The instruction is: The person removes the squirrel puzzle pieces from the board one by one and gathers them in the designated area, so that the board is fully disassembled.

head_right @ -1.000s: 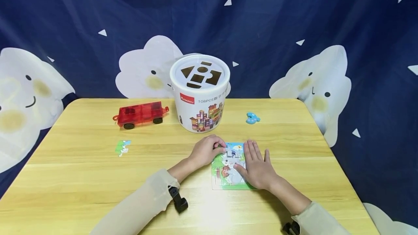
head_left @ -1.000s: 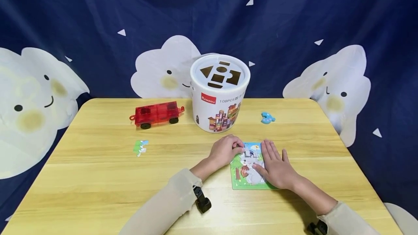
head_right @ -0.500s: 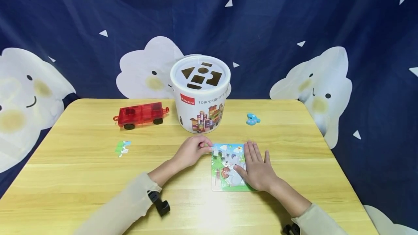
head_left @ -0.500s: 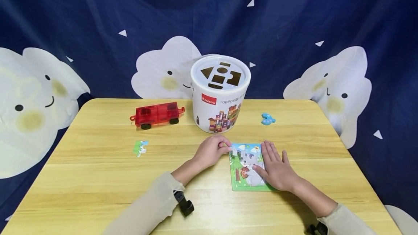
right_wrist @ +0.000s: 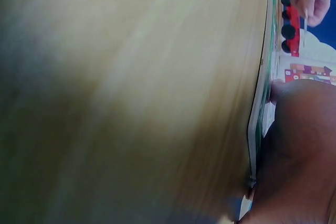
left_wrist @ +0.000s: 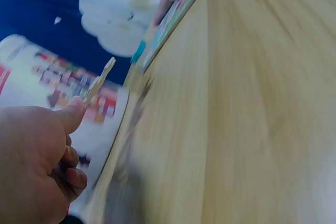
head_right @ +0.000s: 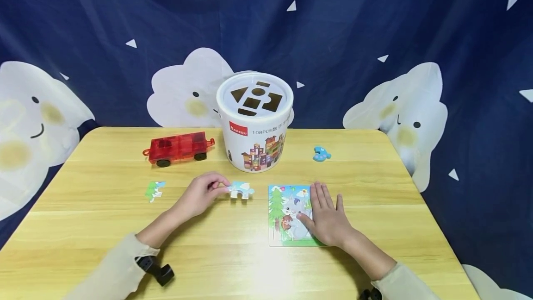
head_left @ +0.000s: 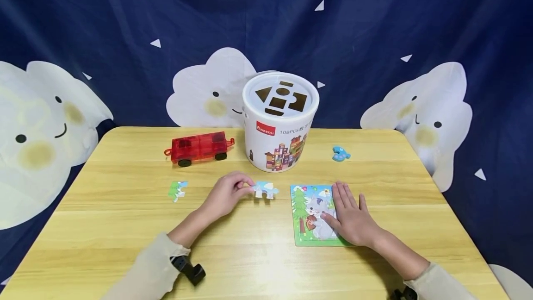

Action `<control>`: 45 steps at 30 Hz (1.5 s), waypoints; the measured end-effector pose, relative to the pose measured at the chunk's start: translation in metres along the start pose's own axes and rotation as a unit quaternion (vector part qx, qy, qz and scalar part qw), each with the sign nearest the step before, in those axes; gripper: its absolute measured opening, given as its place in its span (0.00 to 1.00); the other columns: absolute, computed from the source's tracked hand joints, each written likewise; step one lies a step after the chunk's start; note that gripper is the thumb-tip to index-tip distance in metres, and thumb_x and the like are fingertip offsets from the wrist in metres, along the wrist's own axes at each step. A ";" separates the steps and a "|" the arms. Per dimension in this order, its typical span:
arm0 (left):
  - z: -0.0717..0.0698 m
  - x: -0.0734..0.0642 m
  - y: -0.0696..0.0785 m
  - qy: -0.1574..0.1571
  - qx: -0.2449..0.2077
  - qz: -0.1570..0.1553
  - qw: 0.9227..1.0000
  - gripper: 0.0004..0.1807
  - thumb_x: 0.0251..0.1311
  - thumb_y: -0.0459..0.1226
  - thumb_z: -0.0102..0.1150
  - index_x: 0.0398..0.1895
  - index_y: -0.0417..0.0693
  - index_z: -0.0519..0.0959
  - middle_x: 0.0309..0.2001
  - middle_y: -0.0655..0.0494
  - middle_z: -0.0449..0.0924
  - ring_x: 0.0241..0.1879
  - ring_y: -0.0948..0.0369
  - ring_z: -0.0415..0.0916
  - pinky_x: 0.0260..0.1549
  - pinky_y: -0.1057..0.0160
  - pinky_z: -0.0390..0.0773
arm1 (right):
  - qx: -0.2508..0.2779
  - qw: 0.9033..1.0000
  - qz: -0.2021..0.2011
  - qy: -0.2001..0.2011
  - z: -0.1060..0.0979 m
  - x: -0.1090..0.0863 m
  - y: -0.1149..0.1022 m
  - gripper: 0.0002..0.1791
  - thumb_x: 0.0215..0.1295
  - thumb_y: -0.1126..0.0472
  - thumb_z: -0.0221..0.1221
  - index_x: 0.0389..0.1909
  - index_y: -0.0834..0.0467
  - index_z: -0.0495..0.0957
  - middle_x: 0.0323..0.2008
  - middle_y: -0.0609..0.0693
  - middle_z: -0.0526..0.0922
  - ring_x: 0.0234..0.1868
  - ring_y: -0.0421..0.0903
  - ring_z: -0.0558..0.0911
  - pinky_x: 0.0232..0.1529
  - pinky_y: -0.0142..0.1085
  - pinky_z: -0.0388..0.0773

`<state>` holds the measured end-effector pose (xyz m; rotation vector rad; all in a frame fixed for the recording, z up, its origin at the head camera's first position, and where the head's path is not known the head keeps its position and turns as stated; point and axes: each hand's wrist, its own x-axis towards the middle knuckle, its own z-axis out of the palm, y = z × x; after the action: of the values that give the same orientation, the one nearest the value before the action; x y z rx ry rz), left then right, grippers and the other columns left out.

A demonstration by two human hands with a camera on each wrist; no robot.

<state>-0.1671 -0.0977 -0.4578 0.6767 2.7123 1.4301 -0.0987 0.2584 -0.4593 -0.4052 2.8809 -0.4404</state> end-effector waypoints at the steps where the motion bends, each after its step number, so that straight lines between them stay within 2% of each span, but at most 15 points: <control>1: -0.006 -0.003 -0.004 0.003 0.003 -0.004 1.000 0.04 0.62 0.35 0.69 0.39 0.46 0.85 0.26 0.60 0.67 0.29 0.63 0.65 0.30 0.66 0.69 | -0.001 1.000 0.000 0.000 0.000 0.000 0.000 0.48 0.79 0.40 0.48 0.78 0.72 0.41 0.79 0.69 0.39 0.79 0.67 0.40 0.68 0.73 0.34; 6: -0.031 -0.017 -0.025 0.018 0.024 -0.022 0.999 0.03 0.64 0.34 0.68 0.39 0.48 0.84 0.25 0.60 0.64 0.27 0.63 0.63 0.28 0.66 0.65 | -0.001 1.000 -0.004 0.006 -0.001 0.000 -0.001 0.48 0.78 0.40 0.48 0.78 0.72 0.42 0.79 0.69 0.40 0.79 0.68 0.41 0.68 0.74 0.35; 18: -0.083 -0.047 -0.063 0.062 0.077 -0.031 0.995 0.02 0.64 0.32 0.68 0.38 0.45 0.84 0.25 0.58 0.65 0.26 0.64 0.60 0.26 0.66 0.62 | 0.004 1.000 -0.004 0.006 0.002 0.001 0.002 0.49 0.78 0.40 0.49 0.78 0.72 0.41 0.79 0.69 0.40 0.79 0.67 0.40 0.68 0.73 0.33; 24: -0.101 -0.054 -0.076 0.057 0.087 -0.052 0.993 0.03 0.64 0.31 0.67 0.39 0.44 0.84 0.24 0.57 0.64 0.25 0.63 0.61 0.26 0.66 0.62 | 0.009 1.000 -0.013 0.016 0.006 0.002 0.005 0.49 0.77 0.40 0.49 0.78 0.72 0.42 0.79 0.70 0.40 0.79 0.68 0.40 0.67 0.74 0.33; 31: -0.108 -0.057 -0.082 0.034 0.102 -0.080 0.991 0.05 0.63 0.30 0.68 0.40 0.42 0.84 0.27 0.55 0.68 0.28 0.60 0.64 0.27 0.66 0.64 | 0.005 1.000 -0.011 0.011 0.004 0.002 0.002 0.48 0.78 0.40 0.49 0.78 0.72 0.42 0.79 0.69 0.41 0.79 0.68 0.41 0.68 0.73 0.35; 36: -0.106 -0.055 -0.083 0.026 0.118 -0.074 0.990 0.04 0.63 0.31 0.68 0.40 0.43 0.84 0.28 0.56 0.71 0.29 0.59 0.65 0.28 0.66 0.64 | 0.000 1.000 -0.007 0.006 0.002 0.002 0.002 0.48 0.78 0.40 0.48 0.78 0.71 0.41 0.79 0.69 0.39 0.79 0.67 0.40 0.69 0.73 0.34; 39: -0.106 -0.053 -0.083 0.023 0.128 -0.068 0.989 0.05 0.62 0.31 0.69 0.40 0.43 0.85 0.29 0.56 0.72 0.30 0.59 0.65 0.28 0.66 0.65 | 0.006 1.000 -0.014 0.018 0.004 0.001 0.003 0.48 0.78 0.40 0.49 0.78 0.72 0.43 0.79 0.71 0.41 0.78 0.68 0.41 0.68 0.74 0.35; 45: -0.106 -0.051 -0.081 0.023 0.129 -0.058 0.990 0.05 0.61 0.30 0.69 0.40 0.42 0.85 0.29 0.56 0.72 0.29 0.59 0.65 0.28 0.66 0.65 | 0.003 1.000 -0.005 0.015 0.004 0.001 0.004 0.48 0.78 0.40 0.49 0.78 0.72 0.42 0.79 0.69 0.41 0.79 0.67 0.41 0.68 0.73 0.35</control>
<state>-0.1713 -0.2399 -0.4693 0.4864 2.9475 1.0947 -0.0997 0.2605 -0.4646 -0.4170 2.9060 -0.4615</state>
